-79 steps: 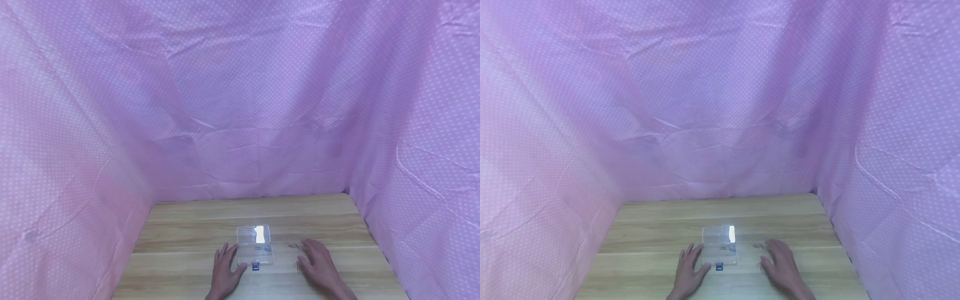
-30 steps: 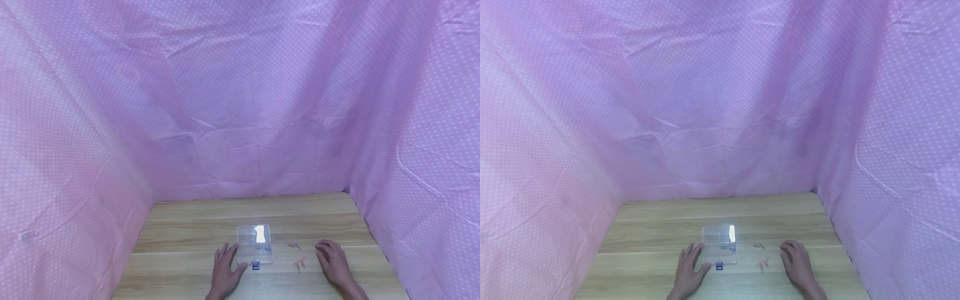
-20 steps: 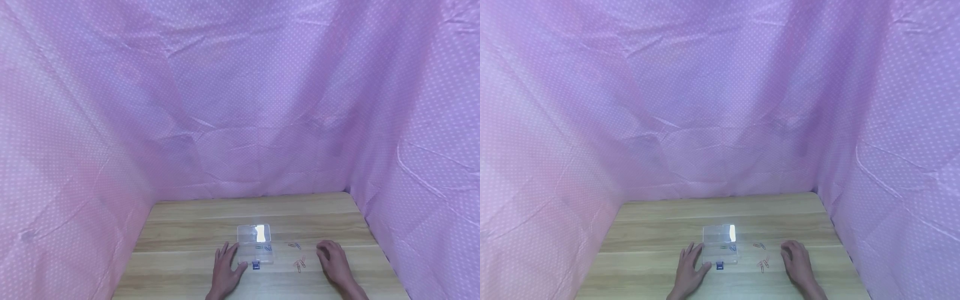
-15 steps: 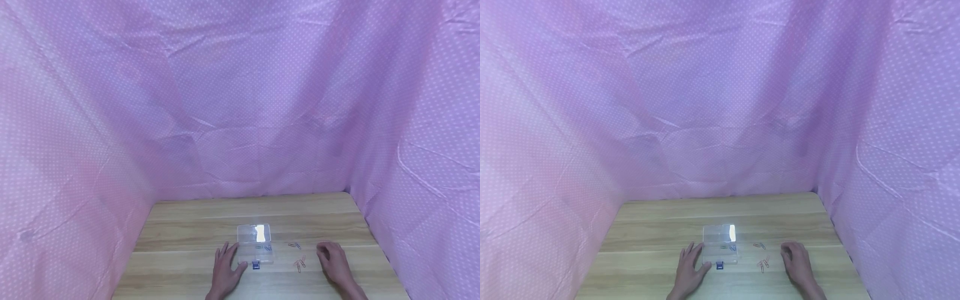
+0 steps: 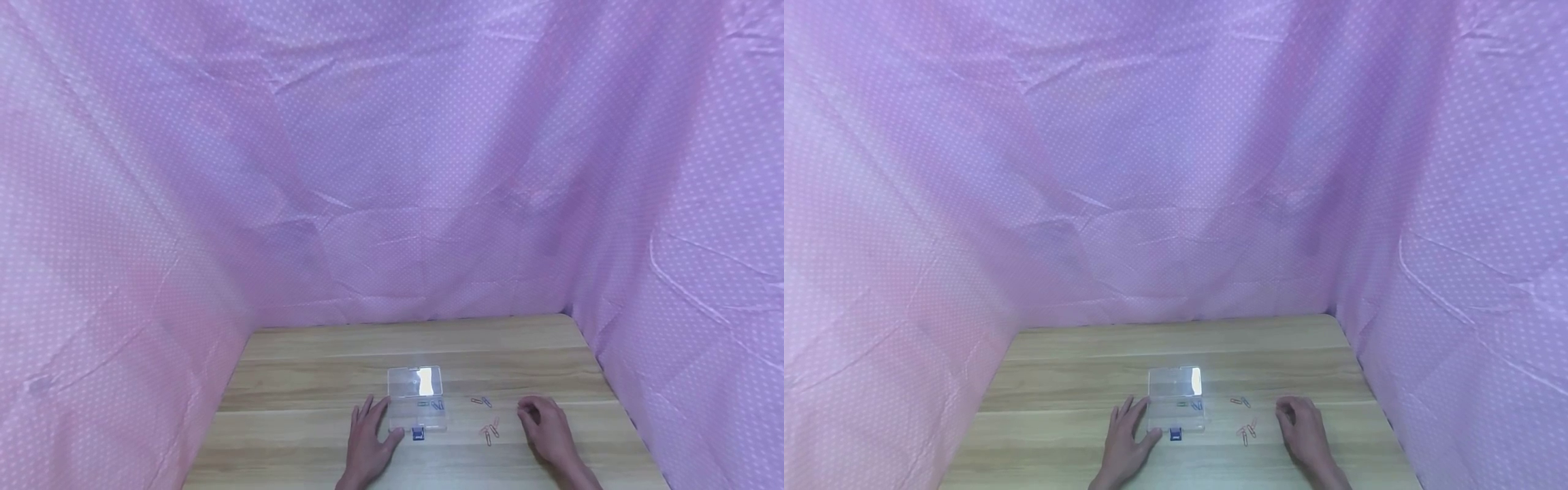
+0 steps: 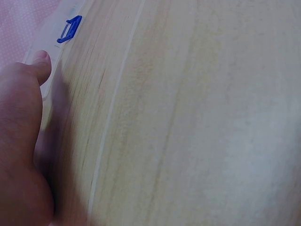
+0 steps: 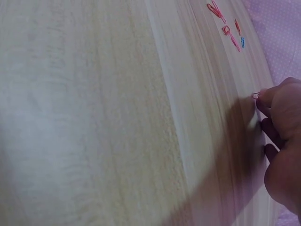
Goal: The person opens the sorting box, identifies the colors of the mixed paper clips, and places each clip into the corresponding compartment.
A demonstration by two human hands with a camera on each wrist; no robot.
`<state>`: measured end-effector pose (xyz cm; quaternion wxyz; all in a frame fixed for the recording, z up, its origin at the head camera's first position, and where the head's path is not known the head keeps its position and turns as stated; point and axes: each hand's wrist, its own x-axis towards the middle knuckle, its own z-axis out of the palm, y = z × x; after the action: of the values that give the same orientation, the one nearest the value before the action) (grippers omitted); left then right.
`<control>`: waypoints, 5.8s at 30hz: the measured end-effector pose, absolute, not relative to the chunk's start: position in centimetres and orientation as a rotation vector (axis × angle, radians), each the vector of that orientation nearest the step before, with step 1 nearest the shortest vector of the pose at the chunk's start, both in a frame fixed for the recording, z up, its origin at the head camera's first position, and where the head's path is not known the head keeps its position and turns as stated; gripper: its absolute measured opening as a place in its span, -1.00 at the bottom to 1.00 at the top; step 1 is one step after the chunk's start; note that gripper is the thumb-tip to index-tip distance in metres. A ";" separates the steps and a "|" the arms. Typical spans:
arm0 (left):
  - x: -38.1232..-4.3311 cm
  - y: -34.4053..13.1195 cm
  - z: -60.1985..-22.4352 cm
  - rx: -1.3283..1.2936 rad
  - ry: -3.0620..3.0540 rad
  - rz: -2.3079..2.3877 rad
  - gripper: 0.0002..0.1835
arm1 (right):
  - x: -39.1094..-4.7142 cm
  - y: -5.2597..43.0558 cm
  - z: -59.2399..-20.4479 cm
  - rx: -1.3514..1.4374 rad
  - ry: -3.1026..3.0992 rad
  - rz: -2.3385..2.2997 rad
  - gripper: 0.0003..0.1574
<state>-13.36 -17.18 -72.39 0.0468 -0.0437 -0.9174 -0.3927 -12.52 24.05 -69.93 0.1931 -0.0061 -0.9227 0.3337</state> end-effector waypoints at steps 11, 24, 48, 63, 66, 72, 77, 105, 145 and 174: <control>-13.3 -17.2 -72.5 -0.131 -2.792 -1.203 -0.21 | -11.9 23.6 -69.1 -0.096 -2.651 1.014 -0.77; -13.2 -17.1 -72.5 -0.130 -2.782 -1.211 -0.21 | -11.6 22.3 -68.4 -0.147 -2.669 1.057 -0.79; -13.1 -17.0 -72.6 -0.122 -2.784 -1.196 -0.21 | -11.6 18.5 -67.1 -0.088 -2.677 1.282 -0.79; -13.2 -17.1 -72.4 -0.126 -2.791 -1.231 -0.22 | -12.0 14.6 -67.1 0.104 -2.559 1.281 -0.69; -13.3 -17.1 -72.3 -0.124 -2.798 -1.229 -0.22 | -12.1 13.9 -67.0 0.112 -2.570 1.301 -0.68; -13.2 -17.0 -72.3 -0.123 -2.804 -1.227 -0.22 | -12.4 12.7 -67.0 0.101 -2.615 1.382 -0.74; -13.2 -17.0 -72.3 -0.124 -2.786 -1.229 -0.22 | -12.7 11.6 -66.7 0.126 -2.632 1.400 -0.79; -12.9 -16.9 -72.7 -0.168 -2.706 -1.175 -0.24 | -13.4 8.9 -66.6 0.280 -2.719 1.355 -0.85; -13.2 -17.1 -72.1 -0.129 -2.768 -1.273 -0.22 | -11.4 13.1 -67.6 0.405 -2.710 0.896 -0.18; -13.2 -16.9 -72.7 -0.134 -2.755 -1.184 -0.22 | -10.1 19.4 -68.7 0.238 -2.724 0.922 -0.46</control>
<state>-13.19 -16.95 -72.71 0.0699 -0.0445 -0.9156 -0.3934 -10.08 19.43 -68.74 0.1278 0.0817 -0.9362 0.3170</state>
